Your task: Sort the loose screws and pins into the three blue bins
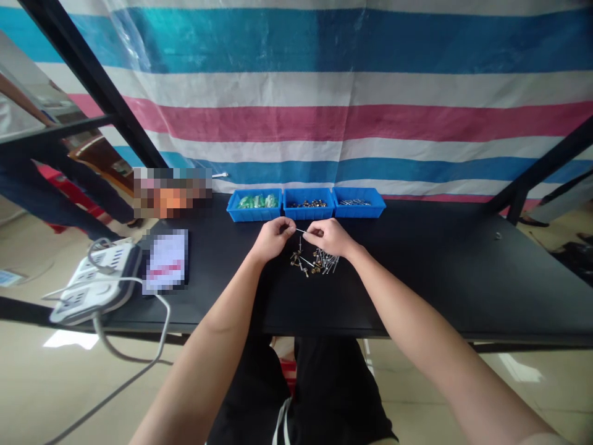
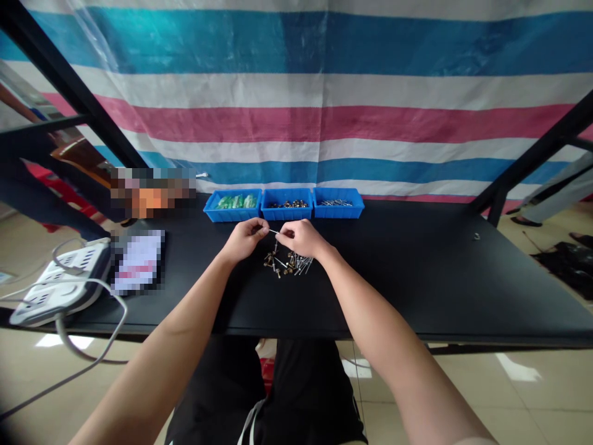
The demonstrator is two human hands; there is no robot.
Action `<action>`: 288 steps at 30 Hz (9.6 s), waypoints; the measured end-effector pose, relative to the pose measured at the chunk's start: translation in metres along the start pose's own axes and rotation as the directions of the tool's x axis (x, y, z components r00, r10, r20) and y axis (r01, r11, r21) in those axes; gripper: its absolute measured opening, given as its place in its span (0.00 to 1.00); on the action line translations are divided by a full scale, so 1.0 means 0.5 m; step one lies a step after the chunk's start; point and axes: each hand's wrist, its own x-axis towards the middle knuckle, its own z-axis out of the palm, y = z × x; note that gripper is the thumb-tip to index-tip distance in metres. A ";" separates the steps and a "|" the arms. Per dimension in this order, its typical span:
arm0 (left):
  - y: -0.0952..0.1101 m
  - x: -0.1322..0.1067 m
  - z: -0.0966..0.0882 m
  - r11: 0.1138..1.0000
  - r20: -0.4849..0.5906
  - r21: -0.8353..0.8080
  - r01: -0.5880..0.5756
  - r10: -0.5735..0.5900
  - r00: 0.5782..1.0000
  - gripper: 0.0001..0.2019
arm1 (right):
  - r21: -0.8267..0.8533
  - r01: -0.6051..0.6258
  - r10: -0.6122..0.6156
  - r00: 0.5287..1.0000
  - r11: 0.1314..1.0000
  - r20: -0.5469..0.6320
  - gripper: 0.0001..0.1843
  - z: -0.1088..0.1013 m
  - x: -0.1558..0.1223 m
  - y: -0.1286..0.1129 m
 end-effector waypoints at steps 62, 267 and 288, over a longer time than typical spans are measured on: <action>0.003 0.005 0.013 0.948 -0.143 -0.317 0.015 -0.063 0.988 0.17 | 0.045 -0.010 0.016 0.990 0.999 -0.137 0.13 0.035 0.004 0.007; -0.011 0.006 0.008 0.994 0.069 -0.093 0.060 -0.054 0.996 0.12 | -0.130 0.078 -0.108 0.963 0.988 -0.247 0.11 0.057 0.006 0.017; -0.004 0.007 0.008 0.979 0.002 -0.171 0.108 -0.110 0.994 0.17 | -0.107 0.086 -0.122 0.912 0.991 -0.392 0.14 0.040 0.006 0.008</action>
